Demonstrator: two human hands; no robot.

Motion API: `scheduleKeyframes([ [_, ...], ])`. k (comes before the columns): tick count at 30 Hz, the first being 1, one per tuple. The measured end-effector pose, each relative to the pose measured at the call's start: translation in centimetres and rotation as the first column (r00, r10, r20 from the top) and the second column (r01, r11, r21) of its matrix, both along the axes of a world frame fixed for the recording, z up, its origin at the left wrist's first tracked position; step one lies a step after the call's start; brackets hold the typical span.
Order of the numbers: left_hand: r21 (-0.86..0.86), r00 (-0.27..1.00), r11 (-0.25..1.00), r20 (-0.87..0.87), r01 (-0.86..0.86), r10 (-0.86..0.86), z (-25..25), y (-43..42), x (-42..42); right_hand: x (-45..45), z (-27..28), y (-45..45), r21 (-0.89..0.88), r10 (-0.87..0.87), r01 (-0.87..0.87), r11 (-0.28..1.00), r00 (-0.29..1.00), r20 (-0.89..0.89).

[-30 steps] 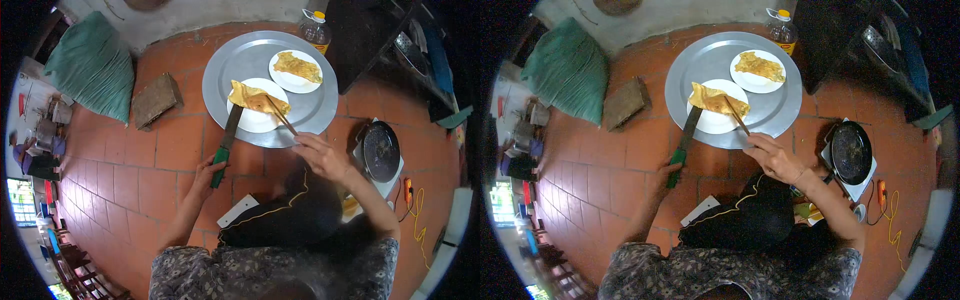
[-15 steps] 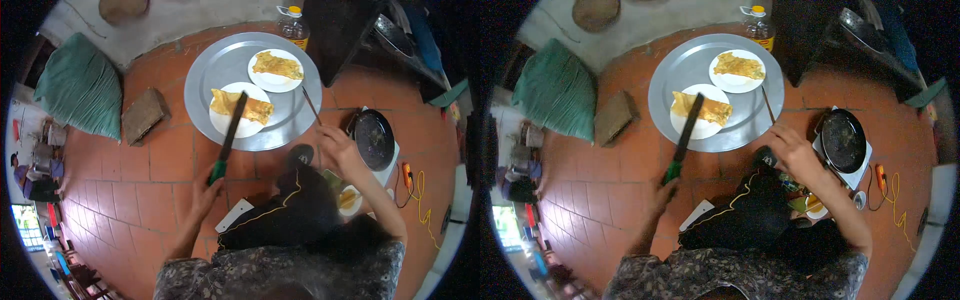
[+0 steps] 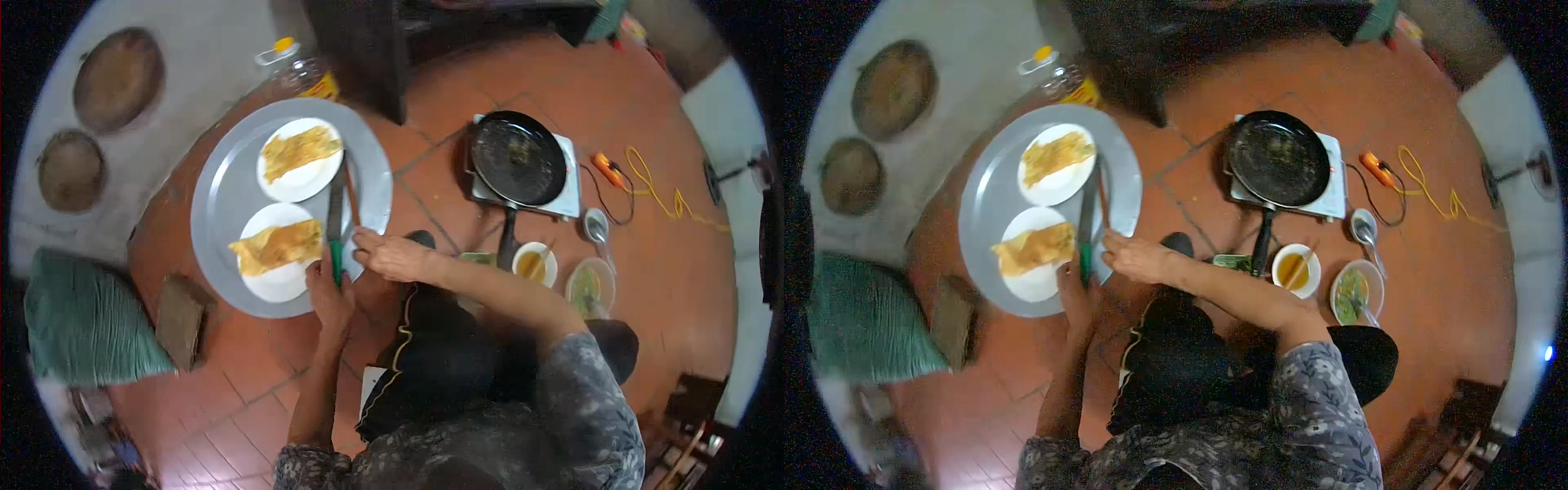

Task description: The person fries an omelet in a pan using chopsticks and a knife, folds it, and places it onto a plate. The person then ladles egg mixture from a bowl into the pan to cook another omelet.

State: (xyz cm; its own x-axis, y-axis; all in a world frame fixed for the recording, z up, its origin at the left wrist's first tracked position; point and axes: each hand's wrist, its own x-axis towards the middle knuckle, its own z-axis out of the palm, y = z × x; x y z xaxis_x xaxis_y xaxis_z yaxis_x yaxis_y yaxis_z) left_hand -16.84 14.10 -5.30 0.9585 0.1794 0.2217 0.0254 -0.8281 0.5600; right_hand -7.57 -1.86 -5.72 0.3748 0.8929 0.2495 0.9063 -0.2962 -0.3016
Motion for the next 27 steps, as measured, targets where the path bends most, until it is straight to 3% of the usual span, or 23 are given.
scheduleKeyframes([
  [1,0.035,0.999,0.999,0.032,0.0,-0.001,0.1,-0.3,0.4,0.1,0.5,-0.5,-0.012,0.022,-0.023,1.0,0.995,-0.096],
  [2,0.073,0.998,0.997,0.064,-0.002,-0.003,0.1,-0.3,0.5,0.1,0.9,-1.1,0.022,0.023,-0.023,0.999,0.999,0.029],
  [5,0.13,0.998,0.991,0.057,0.02,-0.028,0.3,-0.4,0.9,0.3,3.2,-4.8,0.035,0.01,-0.01,0.999,1.0,0.01],
  [6,0.157,0.999,0.988,0.032,0.009,-0.014,1.0,-0.7,0.7,0.6,3.7,-6.6,0.133,-0.018,0.016,0.991,1.0,0.02],
  [8,0.141,1.0,0.99,-0.019,0.025,-0.022,2.1,-1.2,0.9,0.6,6.5,-12.5,-0.087,-0.153,0.15,0.985,0.988,-0.029],
  [9,0.145,0.992,0.985,0.071,0.096,-0.108,2.6,-1.4,0.9,0.8,8.3,-15.6,-0.252,-0.247,0.229,0.94,0.968,-0.044],
  [10,0.154,0.969,0.973,0.157,0.169,-0.193,2.9,-1.7,0.9,1.4,7.4,-19.9,-0.091,-0.233,0.223,0.97,0.967,-0.106],
  [11,0.044,0.97,0.986,0.176,0.162,-0.167,3.1,-2.3,1.2,1.2,7.9,-23.3,-0.158,-0.39,0.377,0.913,0.919,-0.062],
  [12,0.049,0.968,0.981,0.165,0.186,-0.192,3.4,-3.0,1.7,0.5,7.7,-26.6,-0.125,-0.554,0.544,0.83,0.829,-0.073],
  [13,-0.014,0.967,0.974,0.127,0.225,-0.222,3.9,-3.8,2.2,-0.3,7.4,-30.0,-0.025,-0.612,0.612,0.791,0.79,-0.036],
  [14,-0.078,0.963,0.963,0.092,0.259,-0.252,4.6,-4.8,3.0,-1.7,8.5,-32.1,-0.19,-0.807,0.79,0.582,0.533,-0.254],
  [15,-0.179,0.952,0.935,0.045,0.306,-0.303,6.0,-6.7,3.9,-3.2,7.5,-34.2,-0.134,-0.845,0.86,0.493,0.435,-0.311],
  [16,-0.17,0.946,0.931,0.035,0.323,-0.322,6.6,-8.2,4.9,-4.8,6.3,-36.4,-0.086,-0.865,0.916,0.392,0.336,-0.373],
  [17,-0.315,0.926,0.886,-0.05,0.34,-0.373,6.9,-9.7,5.8,-6.6,4.8,-38.1,-0.086,-0.865,0.922,0.377,0.318,-0.387],
  [19,-0.524,0.857,0.789,-0.194,0.321,-0.478,8.1,-13.3,7.7,-10.5,1.4,-40.3,-0.062,-0.915,0.989,0.133,0.098,-0.391],
  [21,-0.565,0.779,0.747,-0.267,0.35,-0.567,9.2,-17.1,8.9,-14.5,-3.0,-41.8,-0.119,-0.912,0.99,0.073,0.018,-0.41],
  [22,-0.613,0.702,0.705,-0.324,0.355,-0.635,9.5,-18.6,9.4,-16.7,-5.7,-41.7,-0.101,-0.831,0.994,0.027,-0.034,-0.555],
  [24,-0.594,0.599,0.681,-0.378,0.428,-0.706,9.5,-21.3,10.2,-20.2,-7.2,-40.3,-0.173,-0.82,0.985,0.015,-0.086,-0.566],
  [26,-0.589,0.38,0.623,-0.494,0.515,-0.782,9.0,-23.7,10.9,-25.0,-14.2,-38.8,-0.22,-0.301,0.96,-0.175,-0.264,-0.916],
  [27,-0.586,0.281,0.605,-0.552,0.539,-0.785,9.4,-25.4,11.1,-26.6,-14.5,-38.6,-0.224,-0.293,0.954,-0.2,-0.277,-0.915],
])
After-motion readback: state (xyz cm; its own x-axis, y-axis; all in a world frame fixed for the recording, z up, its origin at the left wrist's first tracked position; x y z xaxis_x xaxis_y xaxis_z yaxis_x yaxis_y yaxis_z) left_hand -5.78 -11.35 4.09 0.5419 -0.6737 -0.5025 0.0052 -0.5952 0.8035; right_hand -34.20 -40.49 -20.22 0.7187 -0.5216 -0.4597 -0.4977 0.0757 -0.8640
